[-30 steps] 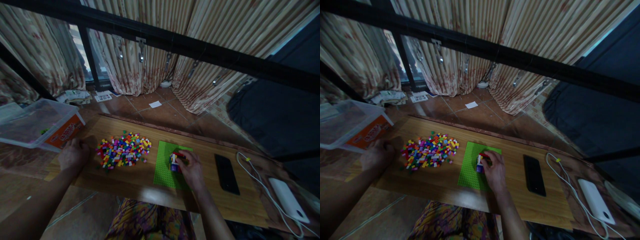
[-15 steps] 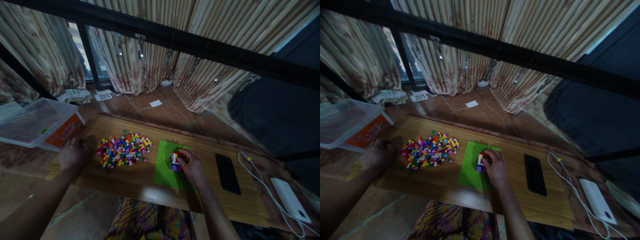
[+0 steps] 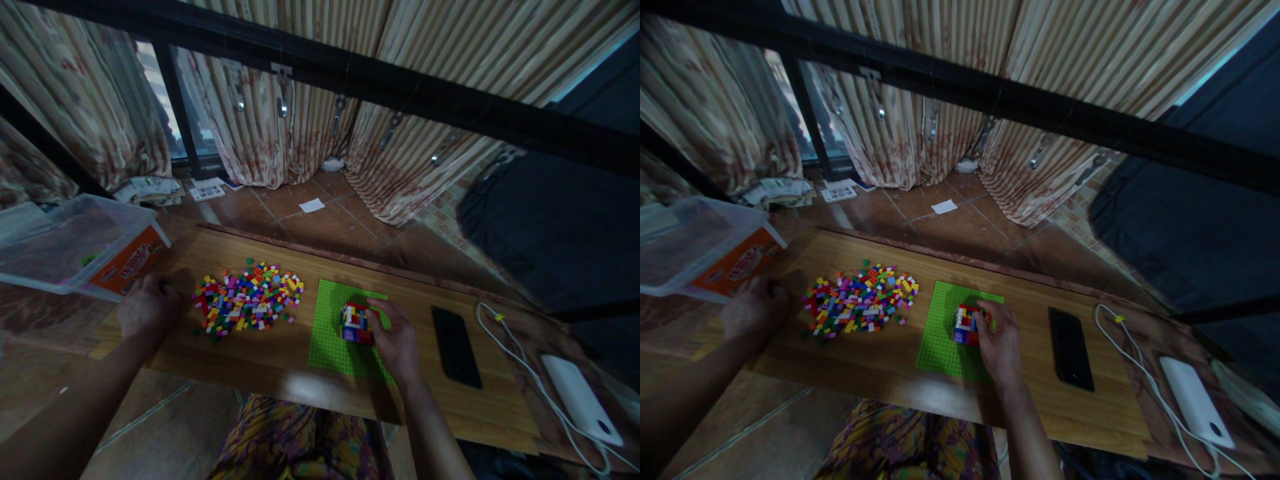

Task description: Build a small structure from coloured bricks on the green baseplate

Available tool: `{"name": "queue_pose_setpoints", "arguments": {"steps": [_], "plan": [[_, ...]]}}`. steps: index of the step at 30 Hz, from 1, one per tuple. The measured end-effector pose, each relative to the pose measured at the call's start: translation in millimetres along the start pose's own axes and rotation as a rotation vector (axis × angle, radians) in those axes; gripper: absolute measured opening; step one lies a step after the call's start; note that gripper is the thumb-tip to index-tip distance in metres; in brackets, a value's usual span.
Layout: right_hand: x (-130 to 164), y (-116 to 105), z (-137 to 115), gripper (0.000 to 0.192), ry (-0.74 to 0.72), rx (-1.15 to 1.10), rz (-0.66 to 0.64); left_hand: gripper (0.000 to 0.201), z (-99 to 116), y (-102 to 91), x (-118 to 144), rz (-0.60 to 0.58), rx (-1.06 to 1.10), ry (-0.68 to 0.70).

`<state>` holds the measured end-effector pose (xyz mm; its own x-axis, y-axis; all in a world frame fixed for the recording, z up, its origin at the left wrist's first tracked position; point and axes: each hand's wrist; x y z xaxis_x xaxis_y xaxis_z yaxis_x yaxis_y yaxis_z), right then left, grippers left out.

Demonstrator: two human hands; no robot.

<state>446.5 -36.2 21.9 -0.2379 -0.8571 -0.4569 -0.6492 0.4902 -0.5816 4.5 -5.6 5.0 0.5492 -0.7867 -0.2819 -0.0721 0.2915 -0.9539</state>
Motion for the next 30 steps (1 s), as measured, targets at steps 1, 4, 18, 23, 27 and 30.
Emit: {"name": "queue_pose_setpoints", "arguments": {"steps": [1,4,18,23,27,30], "plan": [[4,0,-3,0.028,-0.013,0.005,0.012,0.037,0,0.1,0,0.006,0.004,0.006],[16,1,-9,0.028,-0.070,0.050,0.031,0.037,0,-0.4,0,0.007,0.004,0.008],[31,9,-7,0.031,-0.303,0.376,-0.002,0.036,-2,6.4,-2,0.033,-0.030,0.011],[32,9,-9,0.030,-0.329,0.431,0.005,0.036,-3,6.4,-1,0.041,-0.023,0.018],[31,9,-10,0.029,-0.369,0.471,0.005,0.035,-3,7.7,-2,0.048,-0.029,0.019],[30,8,-10,0.030,-0.398,0.501,-0.007,0.035,-3,7.6,-2,0.045,-0.028,0.011]]}}
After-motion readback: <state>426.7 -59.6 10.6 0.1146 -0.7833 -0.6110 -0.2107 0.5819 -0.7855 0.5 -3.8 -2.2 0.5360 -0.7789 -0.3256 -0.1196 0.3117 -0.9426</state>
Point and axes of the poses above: each hand's wrist, its own x-axis away from the middle knuckle, its own y-axis out of the palm, z = x × y, and after that the axes turned 12 degrees about z, right-handed
